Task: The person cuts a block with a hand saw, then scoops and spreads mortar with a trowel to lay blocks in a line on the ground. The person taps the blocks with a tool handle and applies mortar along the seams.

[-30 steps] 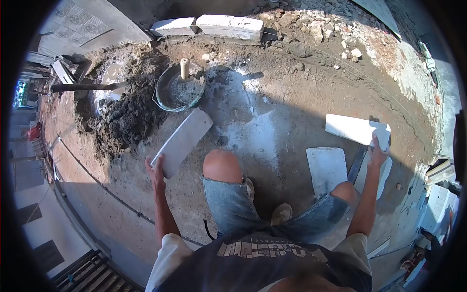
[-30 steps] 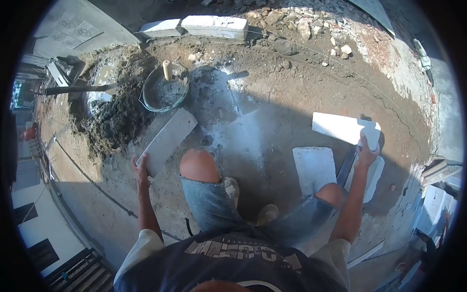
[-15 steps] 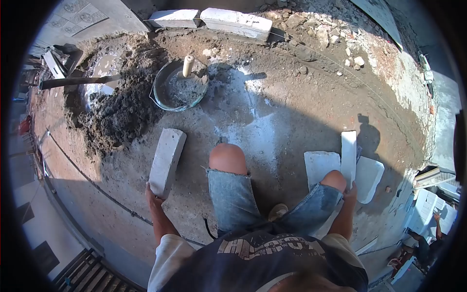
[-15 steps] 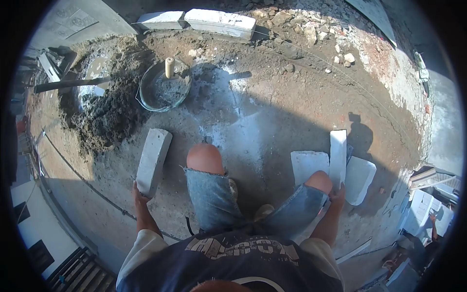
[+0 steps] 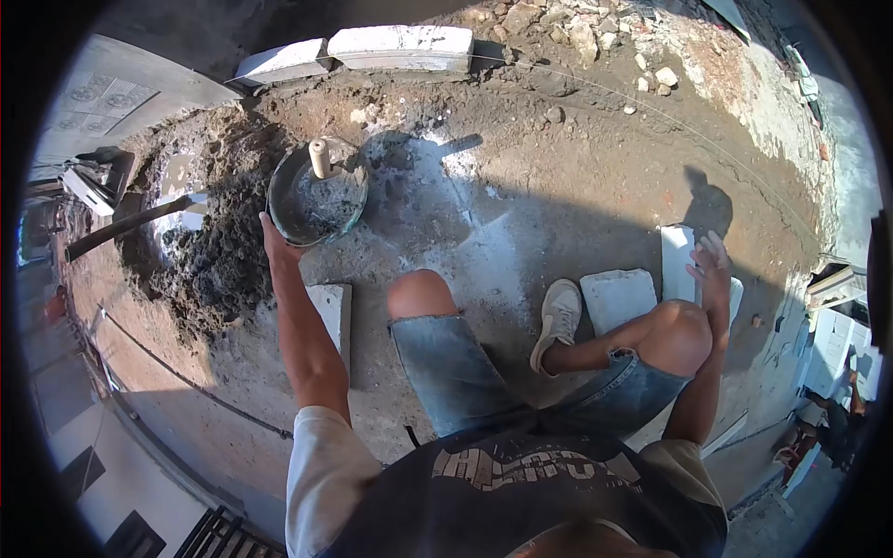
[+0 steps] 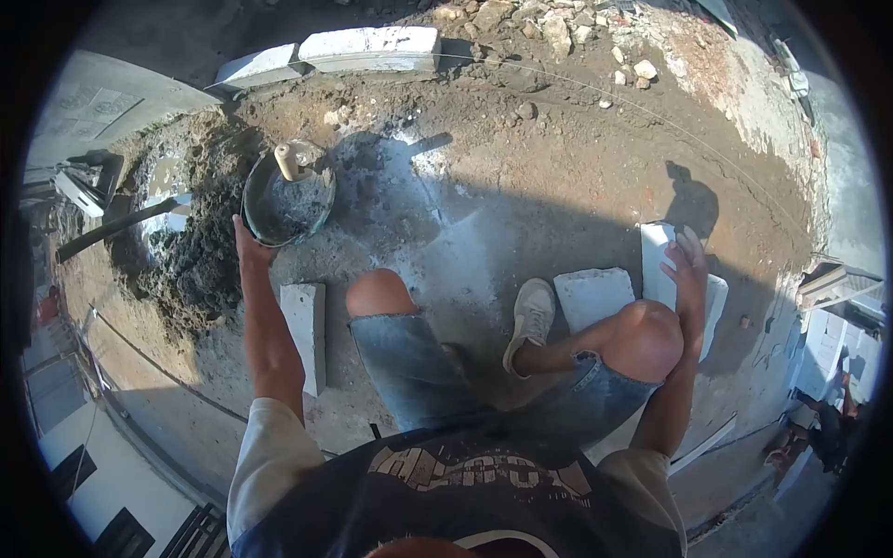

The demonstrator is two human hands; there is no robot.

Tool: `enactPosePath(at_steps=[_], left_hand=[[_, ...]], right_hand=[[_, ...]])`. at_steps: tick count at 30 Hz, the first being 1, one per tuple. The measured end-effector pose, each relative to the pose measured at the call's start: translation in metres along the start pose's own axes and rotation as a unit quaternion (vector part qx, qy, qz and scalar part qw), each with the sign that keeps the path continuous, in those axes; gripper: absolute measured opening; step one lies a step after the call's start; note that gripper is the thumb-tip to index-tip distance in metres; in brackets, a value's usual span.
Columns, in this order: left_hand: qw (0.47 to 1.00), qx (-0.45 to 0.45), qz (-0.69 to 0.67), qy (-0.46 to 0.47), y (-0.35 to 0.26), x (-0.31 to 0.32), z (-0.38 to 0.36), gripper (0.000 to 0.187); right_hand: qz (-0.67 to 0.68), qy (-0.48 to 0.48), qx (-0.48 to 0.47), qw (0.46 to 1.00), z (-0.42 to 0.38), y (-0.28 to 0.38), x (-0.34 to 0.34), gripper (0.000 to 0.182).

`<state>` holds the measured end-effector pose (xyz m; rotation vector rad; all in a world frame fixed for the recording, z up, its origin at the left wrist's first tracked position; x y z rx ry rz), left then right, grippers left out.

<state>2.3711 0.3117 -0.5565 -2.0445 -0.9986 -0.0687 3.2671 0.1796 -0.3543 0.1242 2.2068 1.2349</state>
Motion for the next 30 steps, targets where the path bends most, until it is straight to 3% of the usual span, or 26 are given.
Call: enactPosePath(at_steps=[2,5,8,10,12,16,17,18,20,24,26,27,30], left_hand=[[0.962,0.144,0.136,-0.189,-0.035,-0.033,-0.002,0.074],[0.899,0.242,0.197,-0.307,-0.061,0.039,-0.092,0.062],[0.985,0.109,0.087,-0.102,-0.049,0.090,-0.074,0.053],[0.958,0.111,0.258,-0.060,-0.032,0.162,-0.090,0.035],[0.910,0.138,0.390,-0.032,-0.018,0.195,-0.072,0.032],[0.930,0.138,0.325,-0.104,-0.004,0.233,-0.080,0.034],[0.939,0.127,0.301,-0.104,0.001,0.236,-0.082,0.033],[0.946,0.114,0.283,-0.112,0.004,0.253,-0.106,0.033],[0.949,0.110,0.293,-0.045,-0.001,0.308,-0.124,0.032],[0.940,0.093,0.327,0.027,-0.012,0.352,-0.171,0.029],[0.950,0.062,0.302,0.058,0.009,0.361,-0.183,0.026],[0.952,0.047,0.295,0.065,0.028,0.366,-0.183,0.026],[0.954,-0.011,0.255,0.156,0.102,0.404,-0.177,0.023]], right_hand=[[0.074,0.052,-0.037,0.995,-0.009,0.048,0.019,0.062],[0.112,0.091,-0.141,0.979,-0.030,0.127,0.058,0.061],[0.100,0.170,-0.215,0.957,-0.021,0.162,0.121,0.053],[-0.132,0.177,-0.284,0.933,-0.019,0.173,0.158,0.049],[-0.203,0.158,-0.426,0.868,-0.026,0.180,0.187,0.049],[-0.250,0.194,-0.429,0.846,-0.017,0.169,0.234,0.040],[-0.242,0.226,-0.424,0.843,-0.012,0.166,0.243,0.037],[-0.218,0.190,-0.450,0.845,-0.007,0.149,0.261,0.035],[-0.264,0.260,-0.413,0.832,-0.008,0.174,0.270,0.032],[-0.092,0.174,-0.468,0.862,0.008,0.218,0.278,0.032],[-0.025,0.088,-0.556,0.826,-0.013,0.255,0.258,0.039],[-0.005,0.105,-0.576,0.811,-0.023,0.256,0.259,0.045],[-0.164,0.161,-0.564,0.793,-0.046,0.238,0.277,0.050]])
Point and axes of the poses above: each hand's wrist, its own z-axis towards the middle knuckle, its own x-axis out of the palm, y = z × x, the point moved 10 cm from there along z, towards the middle knuckle, and after that the axes turned 2 degrees about -z, right-handed, at the moved point
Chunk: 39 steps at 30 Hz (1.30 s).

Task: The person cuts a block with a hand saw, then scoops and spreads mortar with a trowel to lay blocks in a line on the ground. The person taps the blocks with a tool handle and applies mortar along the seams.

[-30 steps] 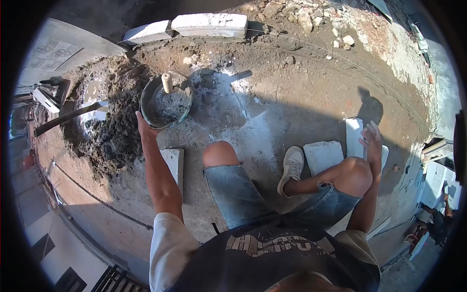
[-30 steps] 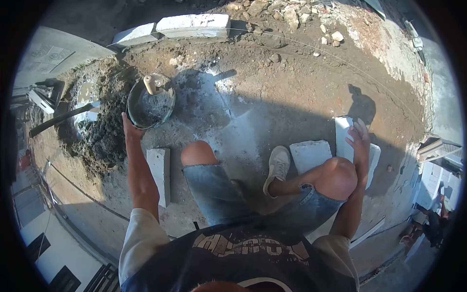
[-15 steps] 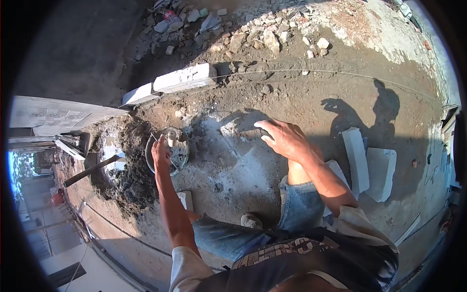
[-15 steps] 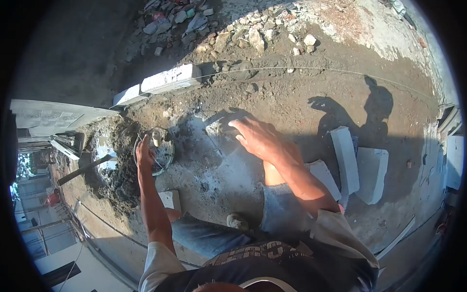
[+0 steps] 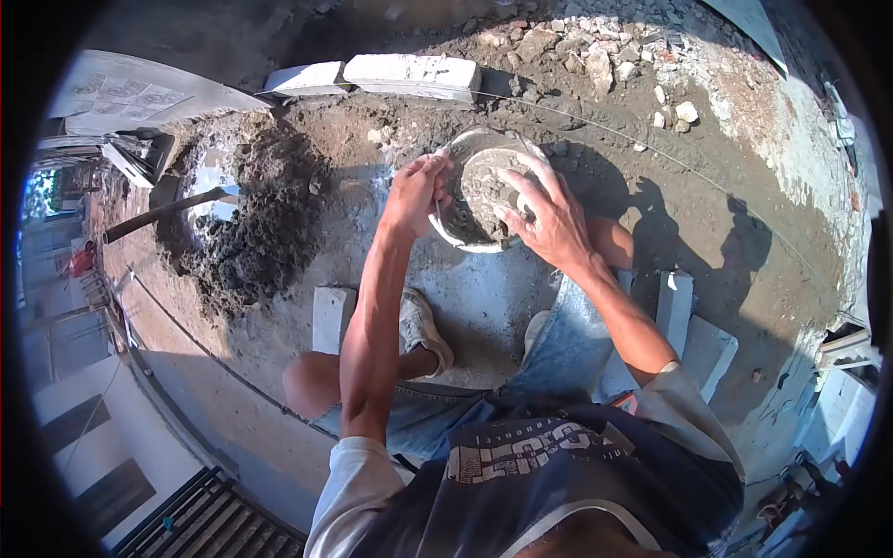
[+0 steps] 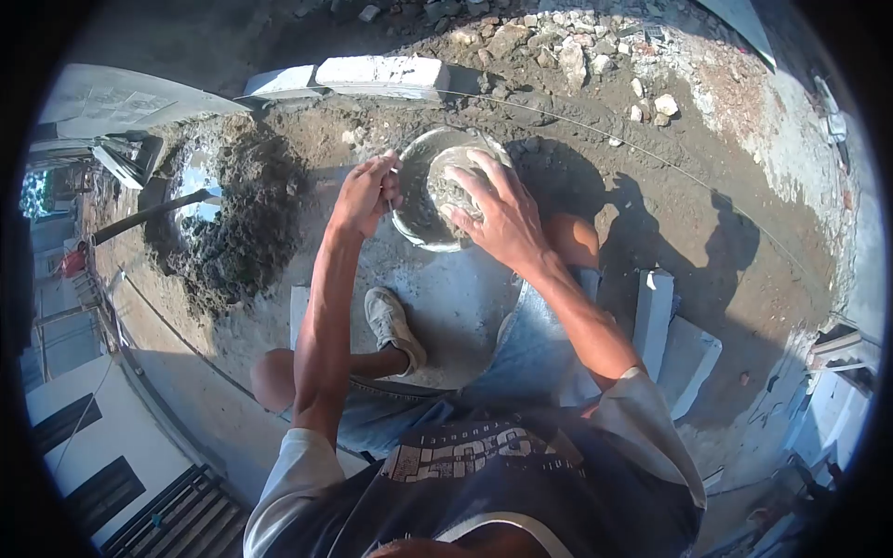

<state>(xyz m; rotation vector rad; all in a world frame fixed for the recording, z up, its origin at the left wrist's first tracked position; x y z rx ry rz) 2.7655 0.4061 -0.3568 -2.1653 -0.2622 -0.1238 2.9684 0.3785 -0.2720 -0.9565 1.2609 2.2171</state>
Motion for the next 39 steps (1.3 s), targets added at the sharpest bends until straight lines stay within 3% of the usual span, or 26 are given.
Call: enactPosePath(at_steps=[2,4,8,10,11,12,14,15,19,22,25,29,31,35,38,39], left_hand=[[0.996,-0.019,-0.042,0.077,0.037,0.041,0.015,0.022],[0.997,-0.051,-0.045,0.047,0.077,0.050,0.022,0.023],[0.991,-0.065,-0.117,0.029,0.126,0.050,0.024,0.024],[0.995,-0.035,-0.090,0.001,0.120,0.043,0.028,0.023],[0.997,-0.037,-0.061,-0.035,0.129,0.028,0.037,0.033],[0.995,0.020,0.056,-0.077,0.129,0.007,0.045,0.035],[0.937,0.133,0.279,-0.161,0.111,-0.022,0.054,0.038],[0.923,0.077,0.335,-0.171,0.115,-0.032,0.054,0.044],[0.917,0.079,0.344,-0.183,0.128,-0.039,0.062,0.044],[0.937,-0.056,0.261,-0.225,0.177,-0.048,0.053,0.049],[0.980,-0.176,0.028,-0.090,0.214,-0.017,0.031,0.052],[0.980,-0.171,-0.045,-0.088,0.234,-0.023,0.035,0.049],[0.980,-0.168,0.002,-0.105,0.219,-0.016,0.033,0.053],[0.984,-0.167,-0.015,-0.066,0.198,0.013,0.032,0.050],[0.995,-0.074,-0.069,-0.013,0.202,0.022,0.060,0.047],[0.995,-0.077,-0.062,-0.020,0.205,0.026,0.064,0.041]], right_hand=[[-0.100,0.085,0.105,0.986,-0.021,-0.031,0.017,0.048],[-0.209,0.212,0.191,0.936,-0.055,-0.083,0.034,0.041],[-0.287,0.393,0.196,0.851,-0.114,-0.146,0.071,0.042],[-0.270,0.367,0.165,0.875,-0.126,-0.152,0.086,0.042],[-0.262,0.371,0.166,0.876,-0.127,-0.156,0.092,0.040],[-0.253,0.373,0.167,0.877,-0.124,-0.157,0.094,0.037],[-0.263,0.350,0.113,0.892,-0.097,-0.140,0.071,0.030],[-0.271,0.350,0.084,0.893,-0.086,-0.128,0.051,0.029],[-0.332,0.263,-0.021,0.906,-0.042,-0.094,-0.042,0.028],[-0.359,0.258,-0.018,0.897,-0.034,-0.097,-0.063,0.033],[-0.341,0.301,0.026,0.890,-0.041,-0.116,-0.052,0.036],[-0.321,0.330,0.019,0.887,-0.056,-0.109,-0.036,0.040],[-0.352,0.333,0.014,0.875,-0.059,-0.120,-0.028,0.042],[-0.299,0.387,0.164,0.857,-0.055,-0.142,-0.035,0.031],[-0.251,0.458,0.209,0.827,-0.073,-0.153,-0.012,0.035],[-0.227,0.479,0.234,0.815,-0.088,-0.169,0.001,0.044]])
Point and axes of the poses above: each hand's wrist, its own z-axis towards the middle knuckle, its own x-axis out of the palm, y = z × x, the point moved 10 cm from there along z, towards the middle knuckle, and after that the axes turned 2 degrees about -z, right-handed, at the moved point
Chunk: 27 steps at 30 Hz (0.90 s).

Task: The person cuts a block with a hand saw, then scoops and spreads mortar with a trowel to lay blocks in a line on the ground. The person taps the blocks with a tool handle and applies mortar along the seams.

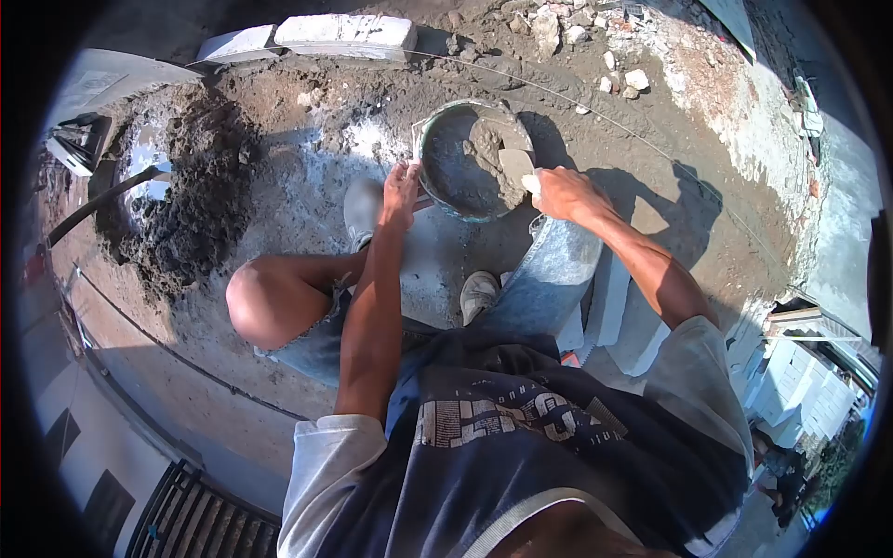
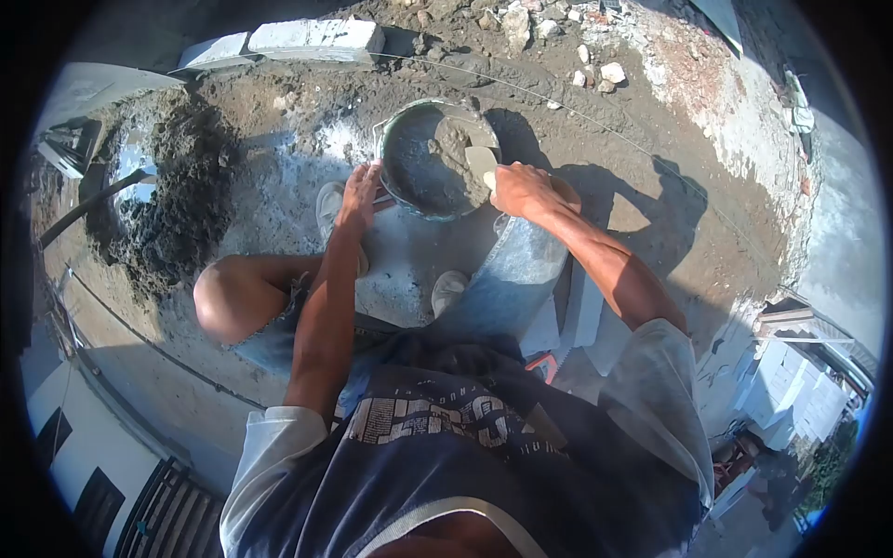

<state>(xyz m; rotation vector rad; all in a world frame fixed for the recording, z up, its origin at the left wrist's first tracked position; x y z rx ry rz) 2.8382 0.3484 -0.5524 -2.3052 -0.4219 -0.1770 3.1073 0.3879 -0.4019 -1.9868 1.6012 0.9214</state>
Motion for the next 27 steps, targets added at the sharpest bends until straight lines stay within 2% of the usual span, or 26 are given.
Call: enactPosePath(at_steps=[2,3,4,5,7,9,10,13,14,15,17,18,19,21,24,26,27], left_hand=[[0.999,-0.008,0.022,-0.025,-0.010,0.007,-0.014,0.030],[0.996,0.039,0.059,-0.052,-0.028,0.012,-0.020,0.031],[0.998,0.029,0.043,-0.041,-0.031,0.016,-0.009,0.031],[0.999,0.007,0.030,-0.025,-0.021,0.020,-0.005,0.032],[0.999,0.018,0.032,-0.005,-0.030,0.036,-0.001,0.032],[0.998,0.025,0.062,0.011,-0.034,0.048,-0.003,0.032],[0.997,0.030,0.068,0.013,-0.037,0.049,-0.004,0.032],[0.995,0.056,0.074,0.042,-0.051,0.046,0.010,0.029],[0.997,0.011,0.069,0.027,-0.043,0.040,0.010,0.026],[0.998,0.020,0.056,0.016,-0.053,0.041,0.013,0.025],[0.999,0.015,0.035,-0.012,-0.048,0.033,0.007,0.024],[1.000,0.015,0.021,-0.011,-0.050,0.034,0.009,0.024],[1.000,0.020,0.018,-0.002,-0.050,0.035,0.012,0.025],[0.999,0.031,0.015,0.020,-0.052,0.039,0.015,0.026],[0.998,0.051,0.025,-0.022,-0.059,0.036,0.018,0.031],[0.996,0.044,0.065,-0.051,-0.063,0.033,0.008,0.038],[0.998,0.049,0.039,-0.030,-0.058,0.034,0.008,0.038]], right_hand=[[0.118,0.012,-0.015,0.993,-0.005,-0.009,0.043,0.053],[0.175,-0.005,-0.027,0.984,0.001,-0.008,0.040,0.057],[0.246,0.007,0.020,0.969,-0.010,-0.009,0.049,0.062],[0.363,0.014,0.032,0.931,-0.013,-0.015,0.077,0.064],[0.507,0.093,0.107,0.850,-0.040,0.005,0.105,0.071],[0.503,-0.030,0.021,0.864,-0.034,0.028,0.092,0.071],[0.505,-0.067,0.008,0.860,-0.029,0.040,0.085,0.071],[0.595,0.010,0.027,0.803,-0.017,0.038,0.117,0.069],[0.512,-0.084,0.008,0.855,-0.018,0.030,0.105,0.068],[0.294,-0.293,-0.095,0.905,-0.024,0.025,0.087,0.063],[0.233,-0.232,0.034,0.944,-0.058,0.022,0.041,0.055],[0.243,-0.299,0.011,0.923,-0.069,0.014,0.030,0.049],[0.193,-0.321,-0.025,0.927,-0.073,0.010,0.027,0.051],[0.010,-0.287,0.030,0.958,-0.057,-0.005,0.047,0.058],[0.037,-0.231,0.014,0.972,-0.039,-0.023,0.039,0.061],[0.055,-0.281,0.035,0.957,-0.051,-0.030,0.016,0.057],[0.057,-0.322,0.042,0.944,-0.057,-0.035,0.003,0.055]])
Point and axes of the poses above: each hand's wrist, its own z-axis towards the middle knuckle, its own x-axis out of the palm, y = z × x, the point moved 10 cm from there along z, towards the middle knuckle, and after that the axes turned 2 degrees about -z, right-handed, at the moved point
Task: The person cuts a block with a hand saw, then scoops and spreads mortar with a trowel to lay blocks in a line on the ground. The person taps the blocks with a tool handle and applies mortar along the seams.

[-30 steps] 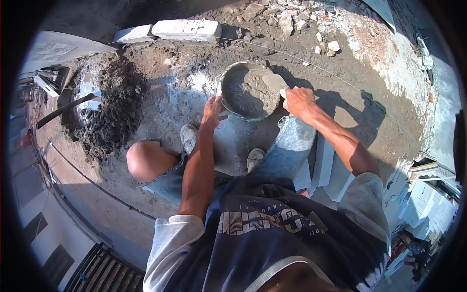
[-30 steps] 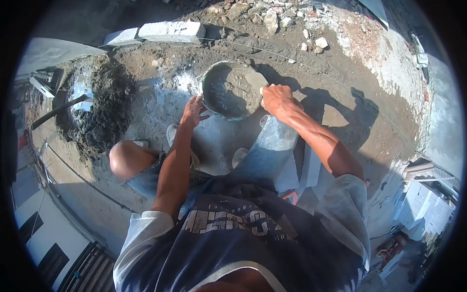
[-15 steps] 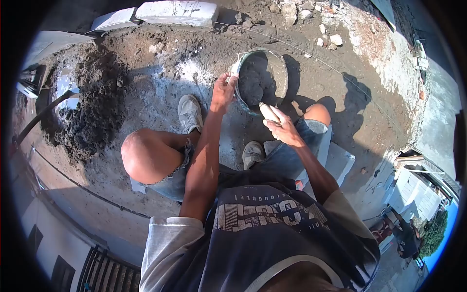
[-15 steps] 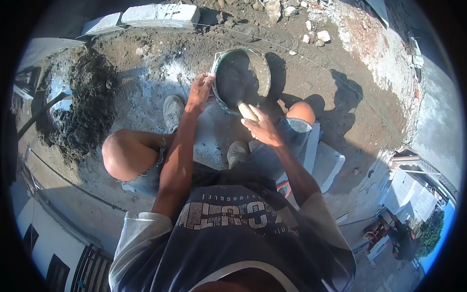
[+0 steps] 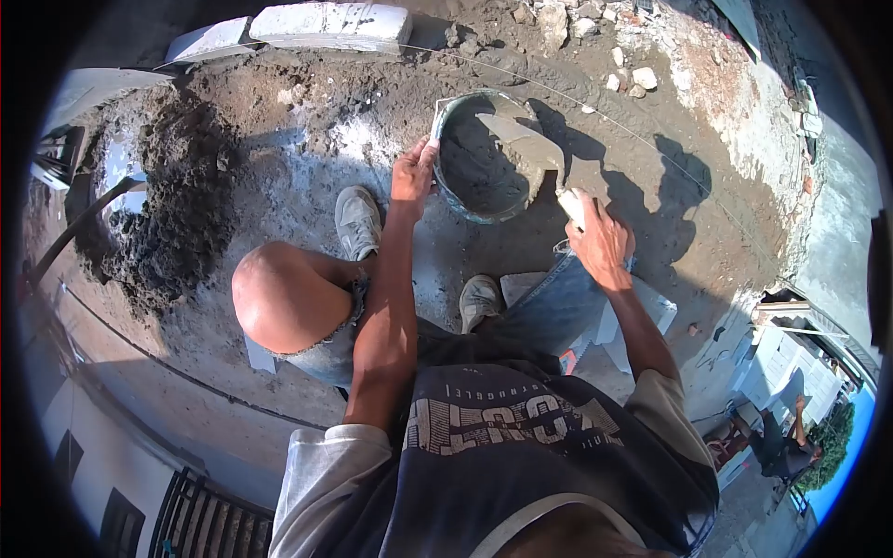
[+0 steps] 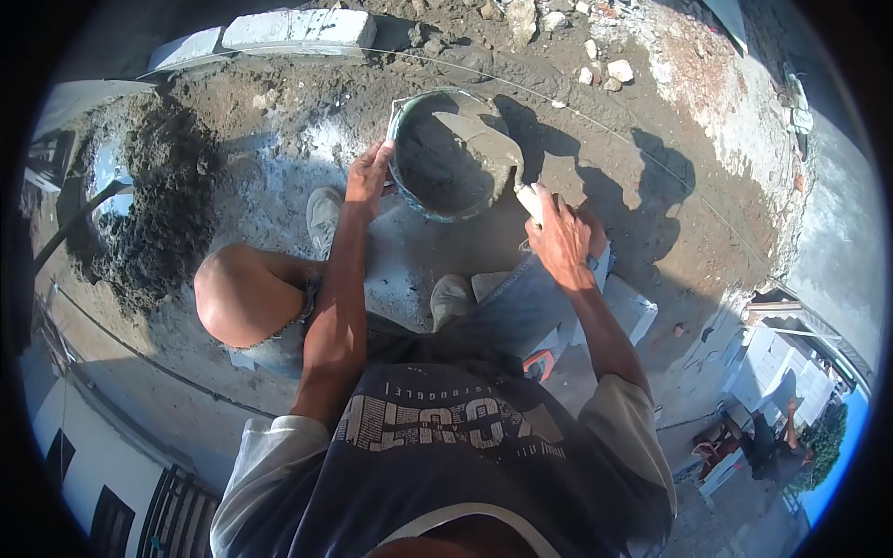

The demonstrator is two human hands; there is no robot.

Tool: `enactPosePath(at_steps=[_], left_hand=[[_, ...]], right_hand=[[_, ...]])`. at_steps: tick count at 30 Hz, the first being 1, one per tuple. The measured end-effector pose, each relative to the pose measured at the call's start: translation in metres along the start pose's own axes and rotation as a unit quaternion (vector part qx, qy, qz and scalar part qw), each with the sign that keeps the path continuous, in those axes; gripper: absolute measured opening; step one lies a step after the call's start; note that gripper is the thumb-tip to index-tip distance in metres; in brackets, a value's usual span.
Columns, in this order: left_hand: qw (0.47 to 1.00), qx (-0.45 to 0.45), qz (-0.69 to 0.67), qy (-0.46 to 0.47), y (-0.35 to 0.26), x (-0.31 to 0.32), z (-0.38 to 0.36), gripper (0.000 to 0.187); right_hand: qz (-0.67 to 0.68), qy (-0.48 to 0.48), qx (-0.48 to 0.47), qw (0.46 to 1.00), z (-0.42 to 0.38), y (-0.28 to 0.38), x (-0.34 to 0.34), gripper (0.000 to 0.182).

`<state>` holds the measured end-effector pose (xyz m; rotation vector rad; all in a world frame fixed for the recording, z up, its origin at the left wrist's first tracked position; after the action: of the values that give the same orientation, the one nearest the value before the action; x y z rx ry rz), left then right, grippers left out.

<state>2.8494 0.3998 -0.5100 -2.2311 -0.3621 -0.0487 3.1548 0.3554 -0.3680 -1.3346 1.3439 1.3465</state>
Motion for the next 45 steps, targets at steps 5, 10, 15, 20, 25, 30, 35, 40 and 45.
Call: enactPosePath(at_steps=[5,10,15,20,25,30,35,40,45], left_hand=[[0.997,0.006,-0.013,0.079,0.005,0.026,0.002,0.049],[0.998,-0.018,0.011,0.062,0.013,0.030,-0.007,0.052],[0.996,0.000,0.018,0.082,0.009,0.027,-0.006,0.051],[0.996,-0.028,0.019,0.083,0.011,0.027,-0.014,0.048],[0.997,-0.035,-0.001,0.070,0.009,0.020,0.000,0.043],[0.997,-0.037,-0.019,0.065,0.004,0.018,-0.009,0.041],[0.996,-0.029,-0.031,0.082,0.009,0.016,0.001,0.034],[0.995,-0.030,-0.035,0.084,0.022,0.015,0.004,0.033],[0.995,-0.034,-0.005,0.090,0.024,0.014,0.006,0.039]], right_hand=[[-0.034,0.142,0.051,0.988,0.037,-0.035,0.052,0.049],[0.179,0.192,0.054,0.964,0.016,-0.002,0.142,0.064],[0.357,0.318,0.148,0.866,-0.015,0.024,0.133,0.063],[0.316,0.063,-0.010,0.946,-0.022,0.017,0.097,0.056],[0.022,0.034,0.028,0.999,-0.032,0.022,0.068,0.050],[0.016,0.004,0.009,1.000,-0.027,0.007,0.038,0.045],[0.029,0.095,0.028,0.995,-0.015,-0.021,0.028,0.045],[0.151,0.176,0.014,0.973,0.005,0.022,0.088,0.043],[0.304,0.223,0.000,0.926,0.007,0.032,0.136,0.040]])
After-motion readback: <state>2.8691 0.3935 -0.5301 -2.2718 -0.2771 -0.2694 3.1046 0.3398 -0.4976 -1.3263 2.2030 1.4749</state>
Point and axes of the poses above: each hand's wrist, its own z-axis towards the middle knuckle, its own x-axis out of the palm, y = z × x, the point moved 10 cm from there along z, towards the middle knuckle, and after that the axes turned 2 degrees about -z, right-handed, at the moved point
